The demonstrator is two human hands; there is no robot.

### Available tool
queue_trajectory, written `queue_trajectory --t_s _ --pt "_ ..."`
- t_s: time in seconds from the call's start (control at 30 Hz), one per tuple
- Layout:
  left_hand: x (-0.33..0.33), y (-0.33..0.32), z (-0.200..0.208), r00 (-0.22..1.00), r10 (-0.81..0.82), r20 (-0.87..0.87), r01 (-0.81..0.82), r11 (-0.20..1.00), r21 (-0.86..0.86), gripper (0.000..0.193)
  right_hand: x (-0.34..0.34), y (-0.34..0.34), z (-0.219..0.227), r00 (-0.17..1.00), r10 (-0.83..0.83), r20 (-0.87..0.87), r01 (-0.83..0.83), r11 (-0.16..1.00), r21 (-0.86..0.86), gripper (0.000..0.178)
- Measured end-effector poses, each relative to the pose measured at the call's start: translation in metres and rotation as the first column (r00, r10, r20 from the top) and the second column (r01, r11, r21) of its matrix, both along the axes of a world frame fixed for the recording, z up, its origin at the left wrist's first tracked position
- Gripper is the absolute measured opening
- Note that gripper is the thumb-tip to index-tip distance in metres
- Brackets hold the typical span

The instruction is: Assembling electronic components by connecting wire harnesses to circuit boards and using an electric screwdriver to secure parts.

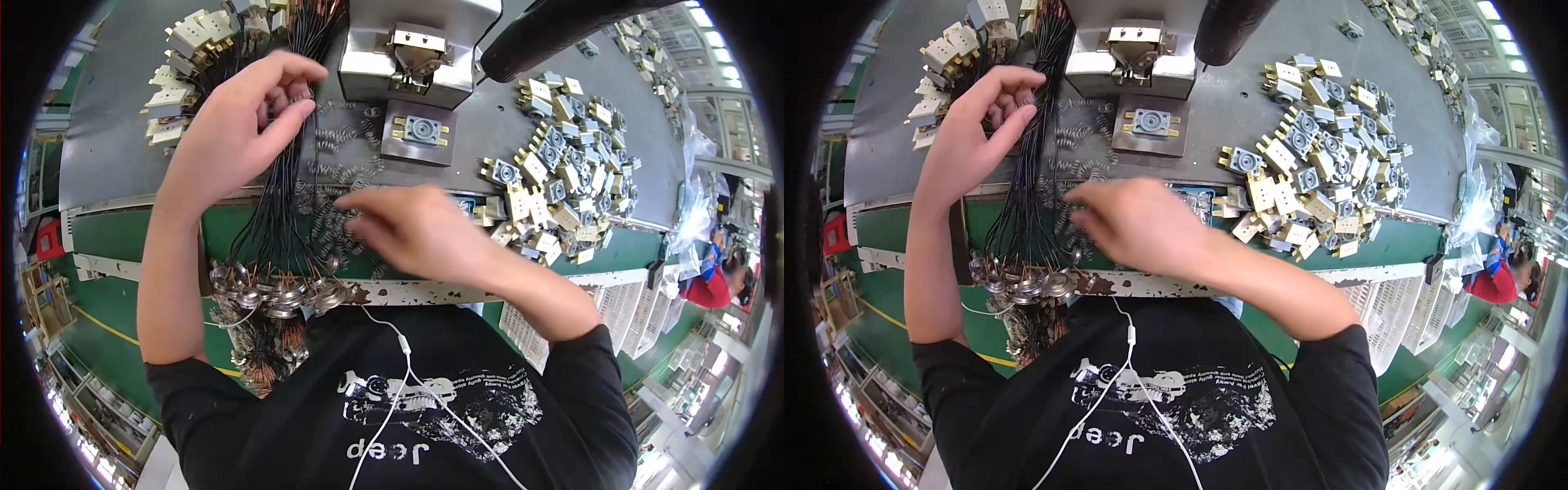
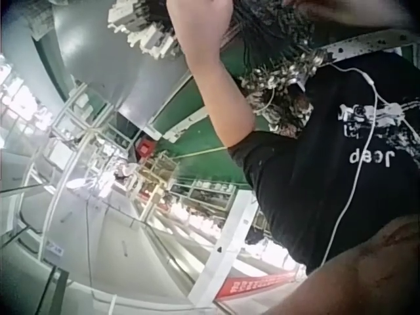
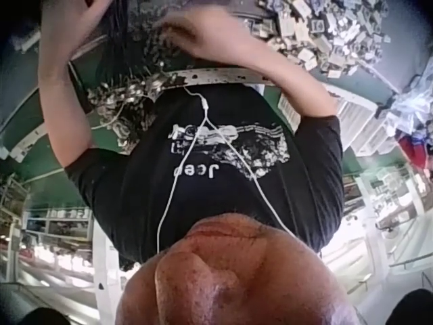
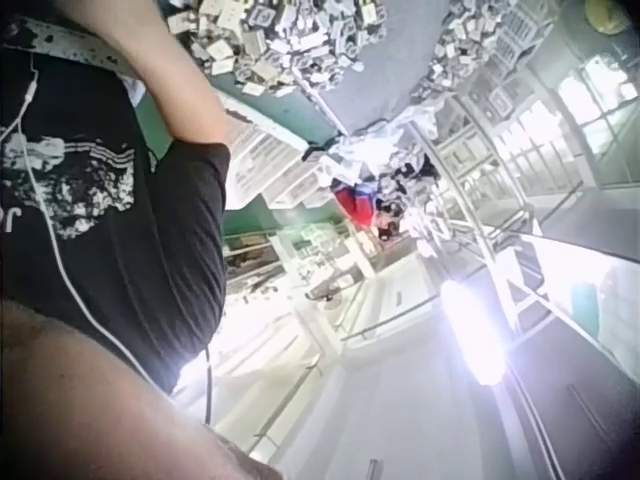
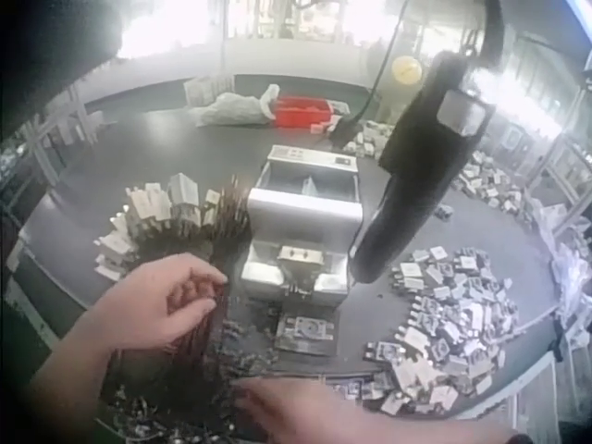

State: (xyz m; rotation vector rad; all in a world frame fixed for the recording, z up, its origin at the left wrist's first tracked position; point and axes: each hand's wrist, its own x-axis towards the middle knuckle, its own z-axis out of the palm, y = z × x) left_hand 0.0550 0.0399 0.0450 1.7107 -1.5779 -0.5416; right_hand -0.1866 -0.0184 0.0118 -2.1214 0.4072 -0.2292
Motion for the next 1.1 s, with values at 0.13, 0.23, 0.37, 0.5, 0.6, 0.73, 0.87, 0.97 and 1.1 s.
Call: queue_trajectory --t_s 0.13,0.23,0.37,0.5,0.6,0.73,0.87,0.97,1.1 --pt "0.004 0.011 0.009 0.979 -0.176 0.098 0.160 0.975 0.152 0.020 0.032 0.015 -0.015 0.937 0.131 -0.324 0.098 0.792 0.603 0.027" --pt "0.011 0.027 0.008 0.930 -0.346 0.123 0.289 0.896 0.337 0.026 0.042 0.018 -0.028 0.921 0.135 -0.365 0.180 0.684 0.707 0.025" --pt "0.003 0.043 0.002 0.876 -0.446 0.181 0.310 0.811 0.497 0.033 0.038 0.022 -0.030 0.938 0.055 -0.344 0.227 0.653 0.723 0.021" --pt "-0.014 0.051 0.004 0.843 -0.464 0.272 0.228 0.766 0.600 0.030 0.030 0.025 -0.040 0.971 -0.036 -0.235 0.186 0.732 0.656 0.017" --pt "-0.020 0.051 0.005 0.798 -0.525 0.294 0.194 0.687 0.701 0.024 0.029 0.027 -0.030 0.967 -0.101 -0.235 0.237 0.702 0.671 0.017" --pt "-0.015 0.049 0.008 0.778 -0.563 0.279 0.223 0.662 0.715 0.022 0.028 0.032 -0.024 0.963 -0.130 -0.236 0.260 0.678 0.688 0.018" --pt "-0.024 0.054 0.007 0.761 -0.555 0.335 0.209 0.699 0.683 0.022 0.020 0.036 -0.029 0.981 -0.166 -0.105 0.196 0.828 0.525 0.018" --pt "-0.027 0.053 0.006 0.748 -0.596 0.292 0.223 0.640 0.736 0.022 0.017 0.037 -0.034 0.981 -0.193 -0.008 0.183 0.916 0.357 0.017" --pt "-0.019 0.049 0.009 0.758 -0.618 0.210 0.299 0.615 0.730 0.023 0.016 0.043 -0.038 0.981 -0.195 0.017 0.180 0.933 0.311 0.016"
